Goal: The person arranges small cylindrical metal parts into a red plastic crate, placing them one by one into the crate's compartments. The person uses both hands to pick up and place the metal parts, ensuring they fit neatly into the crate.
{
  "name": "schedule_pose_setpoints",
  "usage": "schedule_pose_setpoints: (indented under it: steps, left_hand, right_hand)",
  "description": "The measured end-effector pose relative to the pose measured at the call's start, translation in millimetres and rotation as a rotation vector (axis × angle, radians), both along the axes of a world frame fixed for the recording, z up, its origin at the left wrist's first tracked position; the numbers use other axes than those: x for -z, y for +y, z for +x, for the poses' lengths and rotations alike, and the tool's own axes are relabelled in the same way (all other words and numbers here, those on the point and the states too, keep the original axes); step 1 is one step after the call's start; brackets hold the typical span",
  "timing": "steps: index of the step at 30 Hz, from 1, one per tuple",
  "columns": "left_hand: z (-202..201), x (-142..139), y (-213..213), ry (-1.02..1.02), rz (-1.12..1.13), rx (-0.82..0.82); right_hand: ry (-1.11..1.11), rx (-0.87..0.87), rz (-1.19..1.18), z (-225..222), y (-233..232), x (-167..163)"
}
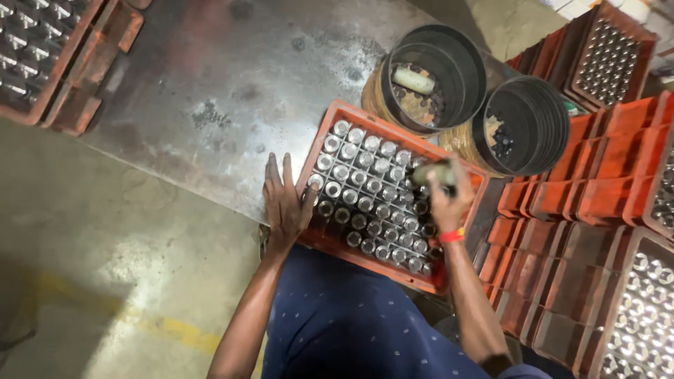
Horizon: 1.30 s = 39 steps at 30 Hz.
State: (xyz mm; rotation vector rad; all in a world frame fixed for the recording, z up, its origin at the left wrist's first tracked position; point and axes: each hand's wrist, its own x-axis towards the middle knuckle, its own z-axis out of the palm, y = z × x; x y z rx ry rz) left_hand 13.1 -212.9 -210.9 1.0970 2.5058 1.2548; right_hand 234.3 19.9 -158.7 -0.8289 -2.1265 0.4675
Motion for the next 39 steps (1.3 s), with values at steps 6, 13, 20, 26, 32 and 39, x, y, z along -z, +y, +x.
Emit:
schedule_pose_setpoints:
  steps: [6, 13, 20, 26, 32, 39]
  left_hand:
    - [0, -5, 0, 0.053, -0.028, 0.009]
    - [6, -2, -6, 0.078, 0.068, -0.043]
    - [1, 17, 4, 0.019, 0.041, -0.029]
    - [-6, 23, 8, -0.021, 0.012, -0.022]
    - [-9, 29, 4, 0.028, 0.015, -0.007]
    - [-14, 36, 4, -0.034, 0.014, 0.020]
  right_hand:
    - [-0.153, -0.073, 0.029, -36, 23, -10]
    - [-0.030, 0.050, 0.086, -6, 32, -11]
    - [0.380, 0.041, -0.146, -47, 23, -2]
    - [0.127, -0.094, 0.021, -96, 20, -2]
    - [-0.204, -0.235, -0.026, -110, 8, -4]
    - [-0.102, -0.203, 0.047, -95, -16, 19]
